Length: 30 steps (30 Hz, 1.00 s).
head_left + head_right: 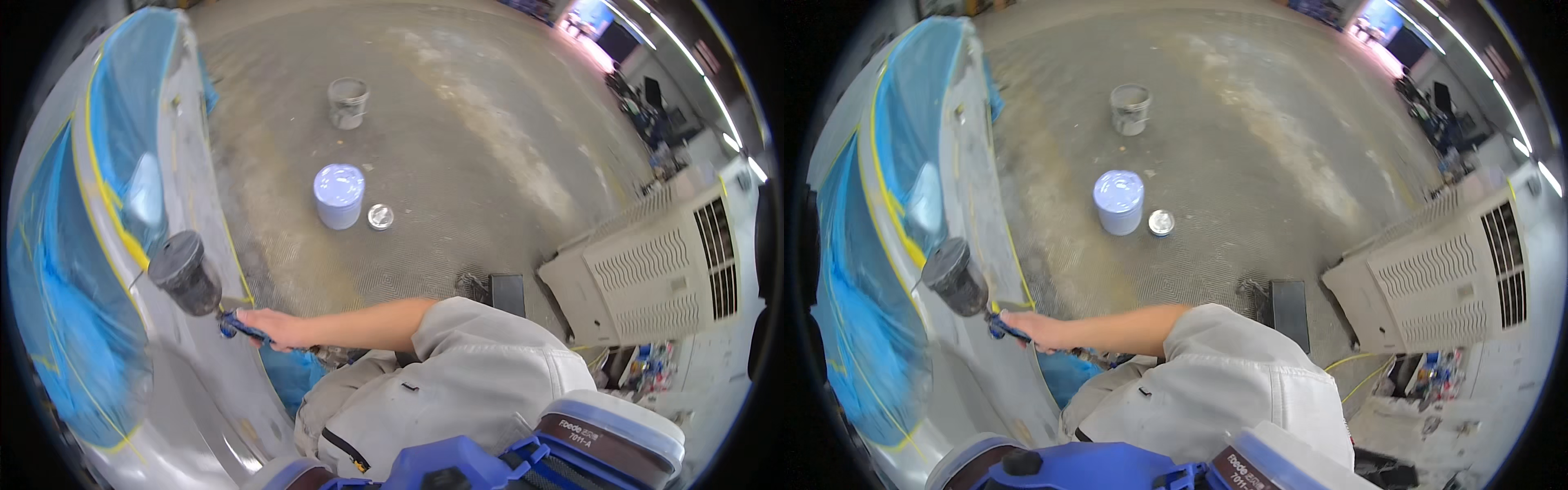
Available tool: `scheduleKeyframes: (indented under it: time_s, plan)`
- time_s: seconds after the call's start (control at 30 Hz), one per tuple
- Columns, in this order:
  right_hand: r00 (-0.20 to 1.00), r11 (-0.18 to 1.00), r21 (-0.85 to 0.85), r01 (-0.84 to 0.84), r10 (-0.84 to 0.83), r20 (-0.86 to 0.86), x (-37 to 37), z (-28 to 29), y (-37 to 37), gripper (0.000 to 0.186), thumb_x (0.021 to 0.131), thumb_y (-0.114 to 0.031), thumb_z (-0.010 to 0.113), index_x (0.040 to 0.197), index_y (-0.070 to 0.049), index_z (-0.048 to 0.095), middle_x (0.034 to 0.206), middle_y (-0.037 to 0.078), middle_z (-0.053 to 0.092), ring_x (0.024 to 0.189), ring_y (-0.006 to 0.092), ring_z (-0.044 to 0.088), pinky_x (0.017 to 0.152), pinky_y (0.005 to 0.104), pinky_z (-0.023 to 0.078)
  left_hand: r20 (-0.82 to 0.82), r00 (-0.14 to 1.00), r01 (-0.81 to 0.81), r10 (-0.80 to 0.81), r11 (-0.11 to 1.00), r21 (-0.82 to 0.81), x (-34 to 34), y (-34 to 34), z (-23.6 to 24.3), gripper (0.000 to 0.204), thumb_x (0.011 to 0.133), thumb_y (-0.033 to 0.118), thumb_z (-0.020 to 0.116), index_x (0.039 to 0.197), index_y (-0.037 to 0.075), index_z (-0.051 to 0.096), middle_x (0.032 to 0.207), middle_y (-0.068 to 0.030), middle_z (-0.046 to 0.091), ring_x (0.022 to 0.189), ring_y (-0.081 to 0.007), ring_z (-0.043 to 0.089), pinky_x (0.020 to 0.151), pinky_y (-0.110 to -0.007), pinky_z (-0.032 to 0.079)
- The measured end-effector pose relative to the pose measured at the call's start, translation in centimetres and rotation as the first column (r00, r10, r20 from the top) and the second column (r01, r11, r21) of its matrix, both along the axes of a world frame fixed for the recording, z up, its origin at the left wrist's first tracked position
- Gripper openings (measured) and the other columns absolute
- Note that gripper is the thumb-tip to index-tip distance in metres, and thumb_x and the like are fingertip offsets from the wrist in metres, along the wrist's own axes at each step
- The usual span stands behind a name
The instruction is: The person uses a spray gun to apply gray paint to a car hood that is masked with blue plastic and yellow tape. The person moves the spray gun in steady horizontal passes across the hood surface, covering the entire area.
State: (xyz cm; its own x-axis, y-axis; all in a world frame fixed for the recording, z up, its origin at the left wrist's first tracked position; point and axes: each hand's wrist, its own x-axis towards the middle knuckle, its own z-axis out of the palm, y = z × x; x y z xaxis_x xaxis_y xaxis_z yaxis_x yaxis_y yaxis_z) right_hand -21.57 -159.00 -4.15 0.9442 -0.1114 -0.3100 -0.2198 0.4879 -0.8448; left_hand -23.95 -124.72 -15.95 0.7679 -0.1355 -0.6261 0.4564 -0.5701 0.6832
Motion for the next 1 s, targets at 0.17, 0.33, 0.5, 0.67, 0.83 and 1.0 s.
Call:
scheduleKeyframes:
  time_s: [0.17, 0.33, 0.5, 0.67, 0.83, 1.0]
  plan:
    - [0.992, 0.996, -0.046, 0.075, -0.07, 0.106, -1.5, 0.9, 0.5, 0.061, 0.102, -0.069, 0.031, 0.125, -0.018, 0.058, 0.078, 0.001, 0.053, 0.041, 0.0092, 0.034, 0.037, 0.0266, 0.028, 0.013, 0.991, 0.134, -0.134, 0.991, -0.015, 2.3, -1.9, -0.6, 0.044, 0.104, 0.035, 0.058, 0.072, 0.005, 0.055, 0.066, 0.0021, 0.048, 0.065, -0.0084, 0.041, 0.058, -0.03, 0.035]
    - [0.982, 0.985, -0.076, 0.155, -0.146, 0.119, -3.2, 1.2, 0.7, 0.059, 0.103, -0.066, 0.033, 0.129, -0.019, 0.057, 0.08, 0.001, 0.053, 0.043, 0.0092, 0.033, 0.038, 0.0261, 0.027, 0.013, 0.981, 0.194, -0.193, 0.981, -0.029, 3.0, -1.7, -1.7, 0.044, 0.104, 0.035, 0.058, 0.073, 0.005, 0.056, 0.066, 0.0018, 0.049, 0.065, -0.0085, 0.042, 0.059, -0.03, 0.036]
    - [0.987, 0.99, -0.093, 0.11, -0.098, 0.129, -5.0, 2.3, 1.2, 0.058, 0.104, -0.066, 0.032, 0.134, -0.021, 0.054, 0.084, 0.0, 0.053, 0.046, 0.0087, 0.034, 0.04, 0.0246, 0.028, 0.016, 0.976, 0.216, -0.215, 0.976, -0.039, 3.0, -1.4, -2.3, 0.044, 0.104, 0.036, 0.059, 0.073, 0.004, 0.056, 0.067, 0.0015, 0.05, 0.065, -0.0086, 0.042, 0.059, -0.03, 0.037]
    - [0.992, 0.988, -0.142, 0.055, -0.038, 0.118, -7.3, 2.4, 3.1, 0.059, 0.104, -0.067, 0.031, 0.133, -0.021, 0.053, 0.083, 0.001, 0.052, 0.046, 0.0091, 0.035, 0.04, 0.0251, 0.029, 0.036, 0.974, 0.226, -0.224, 0.972, -0.06, 1.6, -0.2, -3.2, 0.044, 0.103, 0.036, 0.059, 0.074, 0.004, 0.057, 0.067, 0.0012, 0.051, 0.066, -0.0087, 0.043, 0.059, -0.03, 0.037]
    - [0.995, 0.979, -0.202, -0.012, 0.033, 0.098, -6.3, 1.9, 4.4, 0.058, 0.104, -0.066, 0.031, 0.13, -0.02, 0.053, 0.08, 0.002, 0.052, 0.044, 0.0091, 0.035, 0.038, 0.0262, 0.029, 0.038, 0.984, 0.175, -0.173, 0.981, -0.079, 0.1, 0.7, -4.6, 0.044, 0.103, 0.036, 0.06, 0.074, 0.003, 0.058, 0.067, 0.001, 0.052, 0.066, -0.0088, 0.044, 0.059, -0.03, 0.038]
    - [0.99, 0.948, -0.314, -0.05, 0.089, 0.11, -1.1, 0.5, 4.7, 0.052, 0.105, -0.063, 0.035, 0.113, -0.017, 0.058, 0.079, 0.001, 0.051, 0.059, 0.0105, 0.045, 0.047, 0.0266, 0.039, 0.01, 1.0, 0.01, -0.009, 0.997, -0.076, -3.7, 4.4, -5.4, 0.044, 0.103, 0.036, 0.06, 0.074, 0.003, 0.059, 0.067, 0.0007, 0.053, 0.066, -0.0089, 0.045, 0.06, -0.03, 0.039]
